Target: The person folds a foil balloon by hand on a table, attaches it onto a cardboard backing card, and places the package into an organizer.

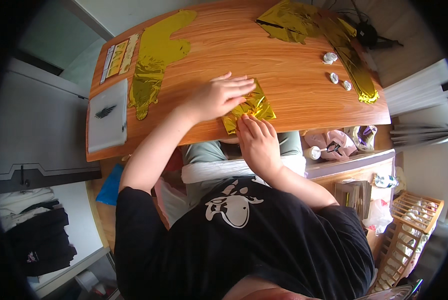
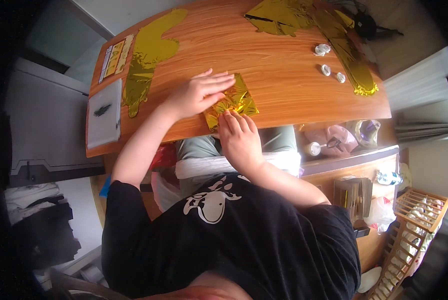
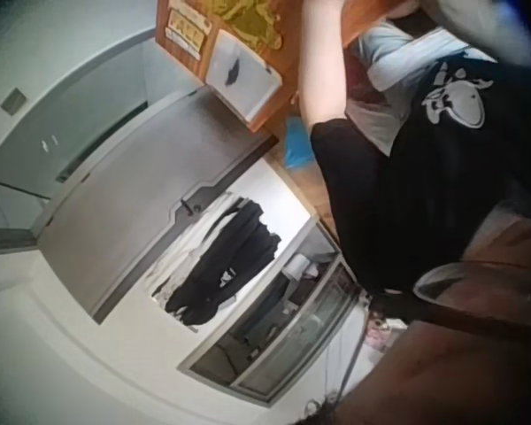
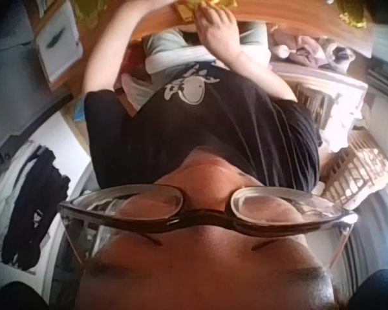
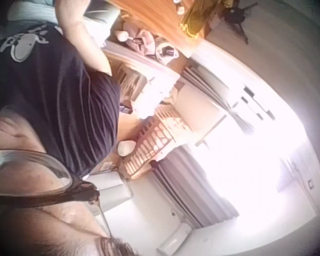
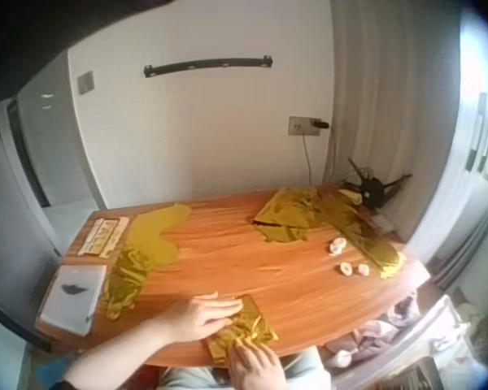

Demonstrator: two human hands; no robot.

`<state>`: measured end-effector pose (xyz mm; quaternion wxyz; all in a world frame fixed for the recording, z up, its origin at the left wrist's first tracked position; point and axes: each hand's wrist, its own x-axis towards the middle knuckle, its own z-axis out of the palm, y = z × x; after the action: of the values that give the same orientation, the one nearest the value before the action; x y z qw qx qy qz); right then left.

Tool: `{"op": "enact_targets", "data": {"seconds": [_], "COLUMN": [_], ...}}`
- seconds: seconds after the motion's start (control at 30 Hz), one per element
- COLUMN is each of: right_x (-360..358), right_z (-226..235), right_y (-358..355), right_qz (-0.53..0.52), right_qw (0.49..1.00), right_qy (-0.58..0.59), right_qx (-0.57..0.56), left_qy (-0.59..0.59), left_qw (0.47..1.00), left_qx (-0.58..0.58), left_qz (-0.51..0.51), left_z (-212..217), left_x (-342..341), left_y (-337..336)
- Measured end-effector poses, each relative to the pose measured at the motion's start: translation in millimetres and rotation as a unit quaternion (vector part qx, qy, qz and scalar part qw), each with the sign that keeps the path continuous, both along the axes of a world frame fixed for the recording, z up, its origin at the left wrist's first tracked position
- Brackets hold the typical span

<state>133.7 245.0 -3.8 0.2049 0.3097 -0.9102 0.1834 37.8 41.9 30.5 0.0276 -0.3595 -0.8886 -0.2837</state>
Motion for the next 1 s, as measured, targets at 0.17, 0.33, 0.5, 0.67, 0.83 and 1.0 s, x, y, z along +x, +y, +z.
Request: {"op": "enact_targets", "data": {"seconds": [0.17,0.33,0.5,0.67,0.83,1.0], "right_x": [-13,-43,-54,-61,-70,-64], "right_z": [14,26,36,45,33,37], "right_y": [8,21,29,27,30,27], "right_qz": [0.031,0.097,0.178,0.192,0.155,0.171], "right_qw": [0.996,0.986,0.983,0.981,0.987,0.984], "right_qy": [-0.082,-0.128,-0.049,-0.009,-0.033,-0.031], "right_qx": [-0.022,-0.048,0.007,0.039,-0.002,-0.039], "left_qy": [0.023,-0.025,-0.076,-0.082,-0.079,-0.022], "left_qw": [0.996,0.999,0.997,0.994,0.993,0.997], "left_qx": [-0.082,-0.014,0.015,0.064,0.07,0.025], "left_qz": [-0.003,-0.022,-0.02,-0.038,-0.054,-0.064], "left_z": [-23,-32,-28,-31,-18,-24], "left_x": [-2,-12,-13,-16,-7,-9], "left_y": [11,8,8,-4,2,2]}}
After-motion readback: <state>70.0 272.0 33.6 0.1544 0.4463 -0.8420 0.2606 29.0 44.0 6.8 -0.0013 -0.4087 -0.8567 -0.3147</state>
